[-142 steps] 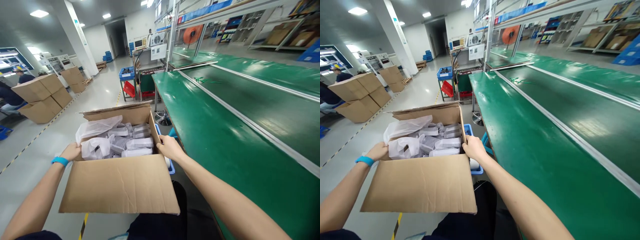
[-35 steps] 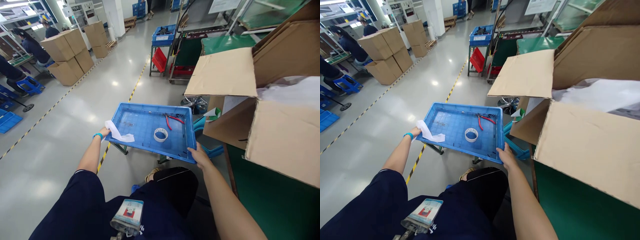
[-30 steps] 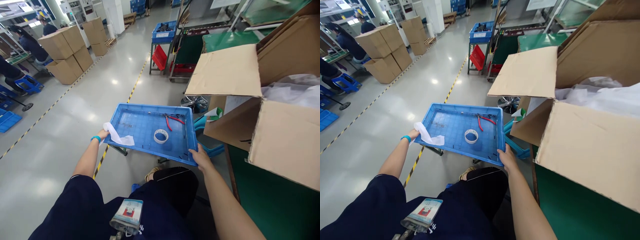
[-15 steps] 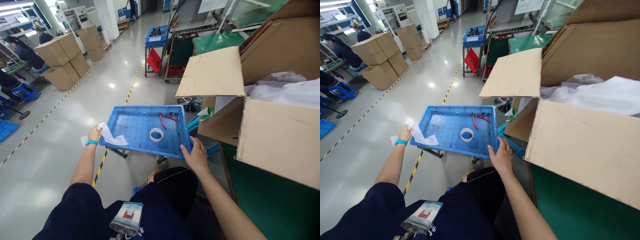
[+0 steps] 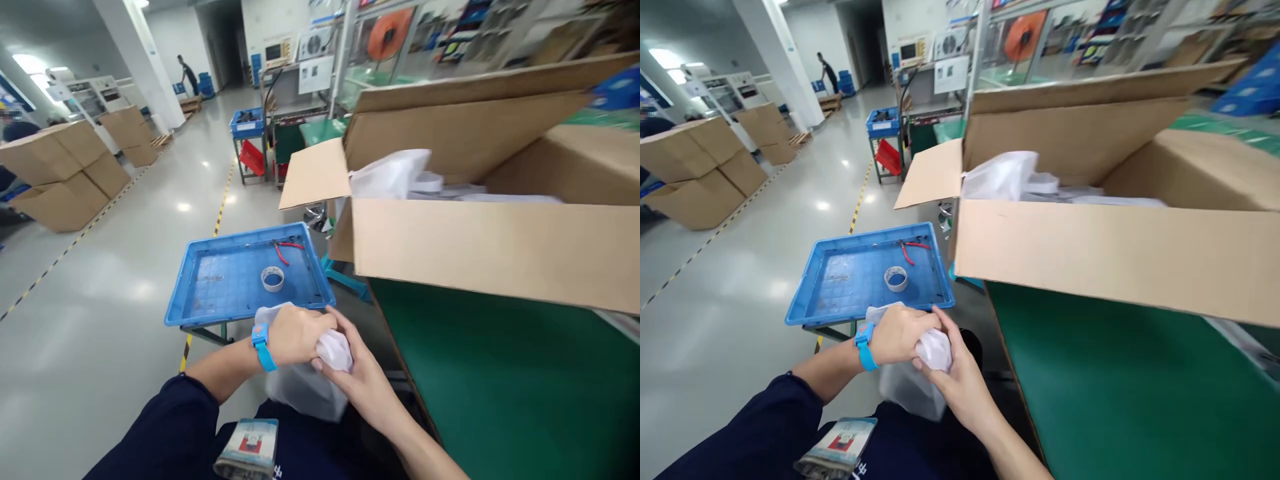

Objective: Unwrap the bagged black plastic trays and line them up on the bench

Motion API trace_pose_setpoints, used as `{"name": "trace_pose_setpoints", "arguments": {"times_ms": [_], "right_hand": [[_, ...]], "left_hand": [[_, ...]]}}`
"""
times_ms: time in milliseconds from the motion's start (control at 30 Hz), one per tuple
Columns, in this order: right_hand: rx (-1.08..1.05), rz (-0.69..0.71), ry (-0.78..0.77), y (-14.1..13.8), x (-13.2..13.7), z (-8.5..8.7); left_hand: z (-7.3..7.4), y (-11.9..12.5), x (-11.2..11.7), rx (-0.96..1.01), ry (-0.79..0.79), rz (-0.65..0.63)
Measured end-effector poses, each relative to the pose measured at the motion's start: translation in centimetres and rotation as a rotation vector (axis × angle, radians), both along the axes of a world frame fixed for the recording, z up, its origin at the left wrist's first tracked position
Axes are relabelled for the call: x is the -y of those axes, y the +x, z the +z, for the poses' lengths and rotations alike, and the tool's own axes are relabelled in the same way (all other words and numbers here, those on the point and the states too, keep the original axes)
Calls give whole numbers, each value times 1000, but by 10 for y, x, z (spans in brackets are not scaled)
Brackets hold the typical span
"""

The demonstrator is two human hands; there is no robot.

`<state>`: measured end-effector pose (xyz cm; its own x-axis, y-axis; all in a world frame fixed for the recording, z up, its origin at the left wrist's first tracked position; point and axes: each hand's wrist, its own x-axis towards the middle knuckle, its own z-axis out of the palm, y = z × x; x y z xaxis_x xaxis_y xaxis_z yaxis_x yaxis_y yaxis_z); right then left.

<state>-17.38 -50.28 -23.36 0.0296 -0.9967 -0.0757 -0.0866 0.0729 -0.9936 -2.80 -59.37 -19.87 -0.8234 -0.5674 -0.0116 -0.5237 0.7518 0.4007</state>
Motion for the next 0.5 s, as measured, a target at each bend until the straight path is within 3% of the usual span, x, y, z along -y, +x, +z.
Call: {"name": "trace_pose_setpoints", "arguments": {"times_ms": [100,167,267,400,500], "right_hand": [[-90,-15,96,-36,-29,7],[-141,-84,81,-51,-48,13],[-87,-438,-4,-55,-70,18],[-31,-996,-183,-39,-81,22],[-10,-1197,-312,-39,-89,30]], "left_hand": [[-3,-12,0,-40,61,-38],[-10,-23,-4,-54,188,-75],[-27,-50,-23,-173,538,-195],[-51,-93,-71,-426,1075,-394],[-57,-110,-104,-315,1429,-466]]}}
